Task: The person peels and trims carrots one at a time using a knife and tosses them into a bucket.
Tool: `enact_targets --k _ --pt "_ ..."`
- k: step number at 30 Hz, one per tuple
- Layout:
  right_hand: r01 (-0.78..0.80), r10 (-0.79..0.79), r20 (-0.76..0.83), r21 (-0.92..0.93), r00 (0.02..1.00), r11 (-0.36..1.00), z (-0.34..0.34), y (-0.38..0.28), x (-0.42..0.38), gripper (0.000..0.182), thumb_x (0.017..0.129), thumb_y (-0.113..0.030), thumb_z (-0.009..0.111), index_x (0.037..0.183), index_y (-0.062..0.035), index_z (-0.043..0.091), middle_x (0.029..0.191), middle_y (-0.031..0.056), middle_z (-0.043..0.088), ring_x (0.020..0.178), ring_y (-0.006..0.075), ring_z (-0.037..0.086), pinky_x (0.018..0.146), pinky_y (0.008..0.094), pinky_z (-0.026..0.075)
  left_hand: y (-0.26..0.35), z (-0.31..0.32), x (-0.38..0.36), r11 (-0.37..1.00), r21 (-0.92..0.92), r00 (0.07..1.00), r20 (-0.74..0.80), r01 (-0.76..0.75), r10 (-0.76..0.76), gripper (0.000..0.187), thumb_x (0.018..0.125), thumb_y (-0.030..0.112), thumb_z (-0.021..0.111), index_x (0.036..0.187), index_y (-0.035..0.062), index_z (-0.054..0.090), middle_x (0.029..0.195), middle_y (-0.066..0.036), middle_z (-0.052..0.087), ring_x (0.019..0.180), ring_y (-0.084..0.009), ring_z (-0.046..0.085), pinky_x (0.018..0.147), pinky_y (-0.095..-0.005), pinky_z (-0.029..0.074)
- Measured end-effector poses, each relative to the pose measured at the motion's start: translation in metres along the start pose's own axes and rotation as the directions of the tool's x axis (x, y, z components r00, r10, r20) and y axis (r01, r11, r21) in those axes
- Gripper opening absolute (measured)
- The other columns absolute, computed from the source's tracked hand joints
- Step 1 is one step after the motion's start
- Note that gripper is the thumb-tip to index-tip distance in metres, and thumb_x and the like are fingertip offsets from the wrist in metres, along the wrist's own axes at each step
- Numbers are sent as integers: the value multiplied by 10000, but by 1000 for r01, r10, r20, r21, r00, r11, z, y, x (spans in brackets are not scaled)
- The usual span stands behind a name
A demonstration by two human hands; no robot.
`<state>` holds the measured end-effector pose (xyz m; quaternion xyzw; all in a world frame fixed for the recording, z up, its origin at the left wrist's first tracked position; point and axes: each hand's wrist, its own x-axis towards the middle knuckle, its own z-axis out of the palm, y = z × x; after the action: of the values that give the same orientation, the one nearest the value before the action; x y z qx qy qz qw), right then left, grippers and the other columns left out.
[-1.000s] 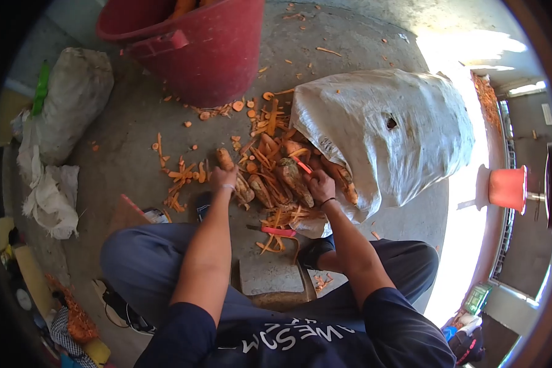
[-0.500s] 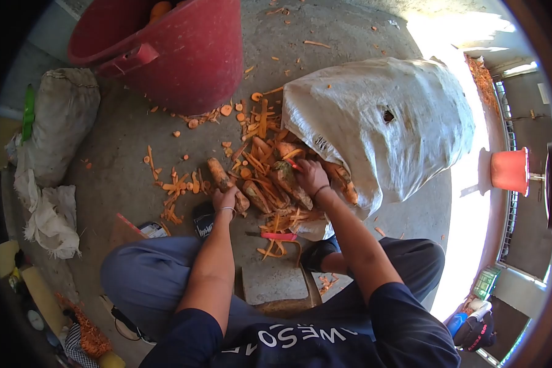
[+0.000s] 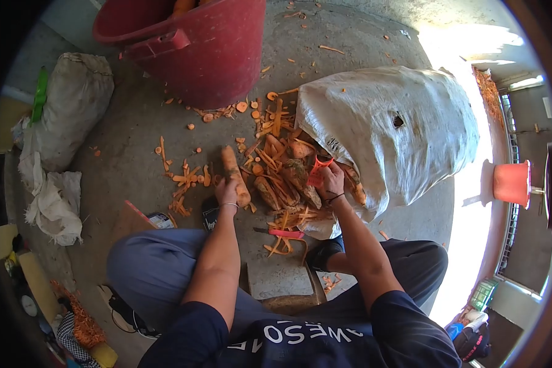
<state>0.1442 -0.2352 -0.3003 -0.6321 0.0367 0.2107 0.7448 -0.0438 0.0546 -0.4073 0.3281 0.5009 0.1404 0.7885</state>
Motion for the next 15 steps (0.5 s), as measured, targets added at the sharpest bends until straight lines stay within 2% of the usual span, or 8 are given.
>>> enact_targets --k 2,3,5,6,8,9,14,15 --pt "-29 29 0 -13 1000 999 -4 12 6 194 960 -50 595 1077 -18 747 915 14 735 783 87 649 718 260 531 6 34 -28 395 890 873 5 -226 487 502 859 197 723 1339 71 649 1380 -208 608 1321 -377 581 1133 -509 469" --pt "-55 55 -6 -16 998 998 -7 17 8 196 957 -41 599 1082 -8 747 924 15 737 789 86 651 719 260 530 18 51 -51 403 888 876 1 -223 482 502 859 197 723 1339 71 649 1380 -208 608 1321 -377 581 1133 -509 469" --pt "-86 87 14 -12 996 996 -7 20 9 176 952 -32 609 1073 -18 736 932 10 732 795 96 661 742 288 562 44 85 -89 -117 941 897 337 -317 286 579 882 240 742 1436 113 630 1562 -258 471 1527 -429 355 1268 -536 297" --pt "-118 118 36 1 992 993 -8 23 10 158 946 -22 618 1063 -29 725 941 6 727 800 105 670 764 316 595 40 96 -92 -116 941 897 338 -318 284 579 882 240 742 1436 113 630 1562 -258 471 1527 -429 355 1268 -536 297" --pt "-145 144 45 2 989 989 -10 26 10 141 948 -26 617 1047 -30 719 925 9 721 800 110 673 756 325 610 32 109 -96 -600 618 804 590 -507 -73 607 901 209 720 1475 68 583 1612 -262 424 1538 -457 296 1302 -564 190" --pt "-180 180 61 10 982 984 -10 23 8 137 950 -25 620 1047 -30 718 933 11 723 808 116 682 760 328 612 -5 91 -65 -673 463 649 760 -577 -33 571 925 144 667 1468 17 545 1563 -267 471 1491 -443 357 1296 -580 171" --pt "-312 306 59 181 950 933 -19 12 2 136 944 -22 631 1051 -32 714 954 28 726 846 151 714 769 338 617 -6 75 -42 -668 429 698 690 -608 -192 679 840 139 729 1474 9 523 1512 -267 498 1486 -447 366 1299 -568 157" --pt "-129 122 98 70 988 989 -27 19 3 131 936 -25 642 1049 -28 708 956 40 725 858 168 722 781 345 616 0 71 -47 -708 338 612 773 -620 -167 619 871 147 706 1458 38 541 1506 -264 509 1486 -446 372 1299 -566 162"
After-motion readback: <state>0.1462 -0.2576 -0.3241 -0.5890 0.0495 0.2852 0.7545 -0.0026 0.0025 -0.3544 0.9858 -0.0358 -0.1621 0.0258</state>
